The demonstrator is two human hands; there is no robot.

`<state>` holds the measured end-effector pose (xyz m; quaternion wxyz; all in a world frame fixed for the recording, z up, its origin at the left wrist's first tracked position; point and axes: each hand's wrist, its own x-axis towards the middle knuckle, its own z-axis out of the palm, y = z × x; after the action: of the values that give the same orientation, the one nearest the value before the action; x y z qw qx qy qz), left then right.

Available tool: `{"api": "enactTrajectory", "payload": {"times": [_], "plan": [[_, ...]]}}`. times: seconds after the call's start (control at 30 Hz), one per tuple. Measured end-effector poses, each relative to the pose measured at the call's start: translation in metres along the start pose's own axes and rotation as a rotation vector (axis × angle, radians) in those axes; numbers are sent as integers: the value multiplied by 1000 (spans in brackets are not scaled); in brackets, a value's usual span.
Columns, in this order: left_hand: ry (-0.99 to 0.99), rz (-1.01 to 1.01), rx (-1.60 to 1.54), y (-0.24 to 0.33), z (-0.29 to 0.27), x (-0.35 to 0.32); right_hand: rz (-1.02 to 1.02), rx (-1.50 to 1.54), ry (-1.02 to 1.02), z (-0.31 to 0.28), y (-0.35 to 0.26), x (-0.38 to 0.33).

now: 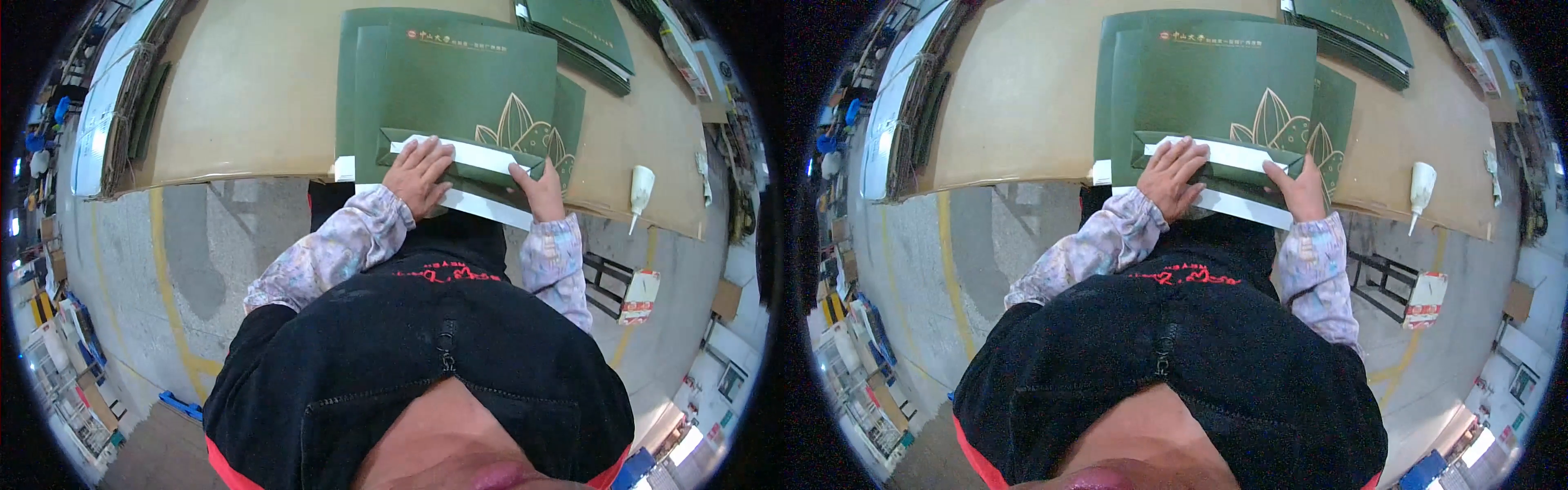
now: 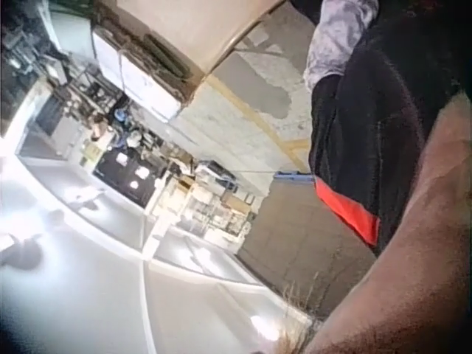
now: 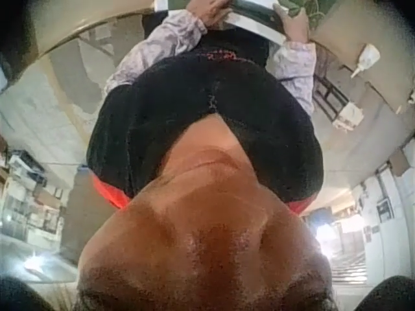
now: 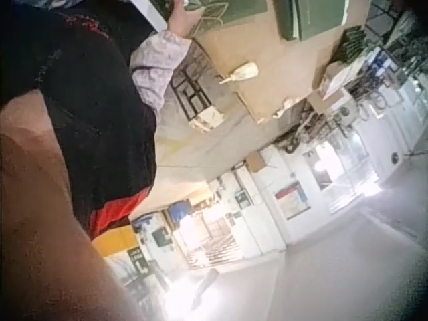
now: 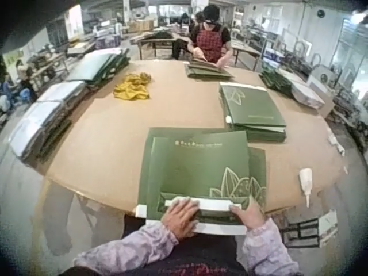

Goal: Folding and applying glue to cardboard folders or boxes in a factory setting.

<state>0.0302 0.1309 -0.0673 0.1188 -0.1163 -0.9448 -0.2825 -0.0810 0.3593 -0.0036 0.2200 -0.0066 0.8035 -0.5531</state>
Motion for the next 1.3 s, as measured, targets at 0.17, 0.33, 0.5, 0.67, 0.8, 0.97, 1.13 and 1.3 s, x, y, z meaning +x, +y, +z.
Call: {"api": "enactTrajectory", "payload": {"times": [0.17,0.33,0.5,0.67,0.8,0.97,1.13,1.3], "plan": [[54,11,-14,4,-1,-6,-183,175,87,4,25,6],[292,45,-117,5,-55,-7,-212,457,6,21,-32,18],[882,-417,-242,-51,-122,-56,-199,441,-106,56,-84,42],[1469,-915,-1668,-188,-178,-123,-195,412,-266,92,-103,47],[1852,-850,-1586,-266,-249,-168,-173,320,-355,174,-125,66],[1786,-375,-1936,-310,-301,-202,-147,327,-446,249,-142,72],[2091,-293,-1882,-325,-309,-195,-119,297,-450,286,-146,75],[2051,-363,-1814,-322,-309,-178,-117,258,-419,307,-153,75]]}}
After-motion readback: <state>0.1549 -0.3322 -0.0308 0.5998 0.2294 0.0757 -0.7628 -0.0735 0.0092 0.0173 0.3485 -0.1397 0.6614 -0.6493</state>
